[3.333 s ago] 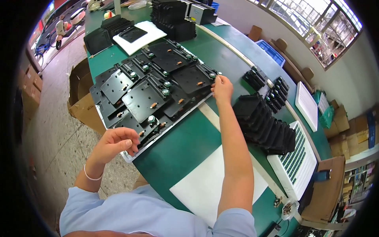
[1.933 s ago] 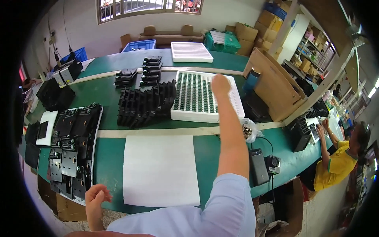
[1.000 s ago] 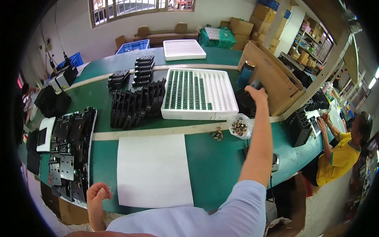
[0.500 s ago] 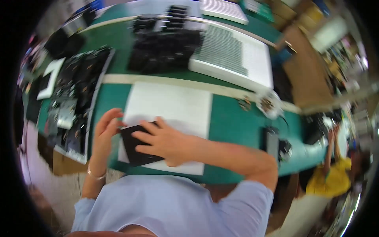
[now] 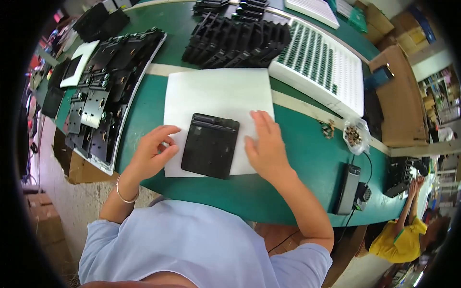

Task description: The person assembles black plastic housings by inserting small circular components and small connectors into them by hand, then stacks the completed housings onto a tray on the workbench.

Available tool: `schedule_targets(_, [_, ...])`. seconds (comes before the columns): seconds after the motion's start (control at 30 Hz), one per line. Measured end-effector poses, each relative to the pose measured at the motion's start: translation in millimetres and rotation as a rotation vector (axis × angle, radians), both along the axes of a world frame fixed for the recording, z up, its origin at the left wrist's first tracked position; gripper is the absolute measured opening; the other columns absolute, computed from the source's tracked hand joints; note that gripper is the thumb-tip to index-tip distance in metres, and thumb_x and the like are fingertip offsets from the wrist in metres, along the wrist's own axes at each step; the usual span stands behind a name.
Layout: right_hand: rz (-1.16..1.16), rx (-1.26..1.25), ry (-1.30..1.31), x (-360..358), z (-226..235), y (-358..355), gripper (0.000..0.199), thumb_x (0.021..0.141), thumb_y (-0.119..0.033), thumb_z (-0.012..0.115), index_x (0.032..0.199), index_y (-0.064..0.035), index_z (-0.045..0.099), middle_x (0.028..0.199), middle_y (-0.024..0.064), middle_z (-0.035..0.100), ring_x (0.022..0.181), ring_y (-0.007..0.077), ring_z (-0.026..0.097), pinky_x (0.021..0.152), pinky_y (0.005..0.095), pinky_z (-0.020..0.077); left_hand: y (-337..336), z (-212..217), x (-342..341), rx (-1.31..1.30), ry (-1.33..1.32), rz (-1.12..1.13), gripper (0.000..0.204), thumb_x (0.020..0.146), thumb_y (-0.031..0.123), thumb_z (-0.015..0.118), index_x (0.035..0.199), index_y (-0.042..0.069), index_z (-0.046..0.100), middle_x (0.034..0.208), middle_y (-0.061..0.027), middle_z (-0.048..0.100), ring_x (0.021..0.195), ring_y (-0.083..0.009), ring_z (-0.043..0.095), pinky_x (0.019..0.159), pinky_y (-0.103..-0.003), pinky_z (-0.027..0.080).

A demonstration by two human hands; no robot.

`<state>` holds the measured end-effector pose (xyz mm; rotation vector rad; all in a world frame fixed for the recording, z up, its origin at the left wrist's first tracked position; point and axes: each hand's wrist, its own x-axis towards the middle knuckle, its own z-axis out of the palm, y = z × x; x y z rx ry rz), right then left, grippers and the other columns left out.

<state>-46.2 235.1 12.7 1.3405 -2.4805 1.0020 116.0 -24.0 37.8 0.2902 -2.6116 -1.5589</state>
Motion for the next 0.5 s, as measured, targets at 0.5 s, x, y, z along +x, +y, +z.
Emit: schedule_targets(0.5, [-0.017, 0.186, -0.049, 57, 13, 11, 0.039, 0.075, -0.006, 0.073, 0.112, 0.0027, 0.064, 0.121, 0.019, 0.059, 0.11, 0.0375, 0.054, 0.093, 0.0435, 0.048, 16, 11, -35, -0.693, 0.276, -0.273, 0.046, 0.077, 0.013, 0.077, 0.12, 0.01, 0.061, 0.129, -0.015, 0.054, 0.106, -0.0306, 0.058, 0.094, -0.042, 0.046])
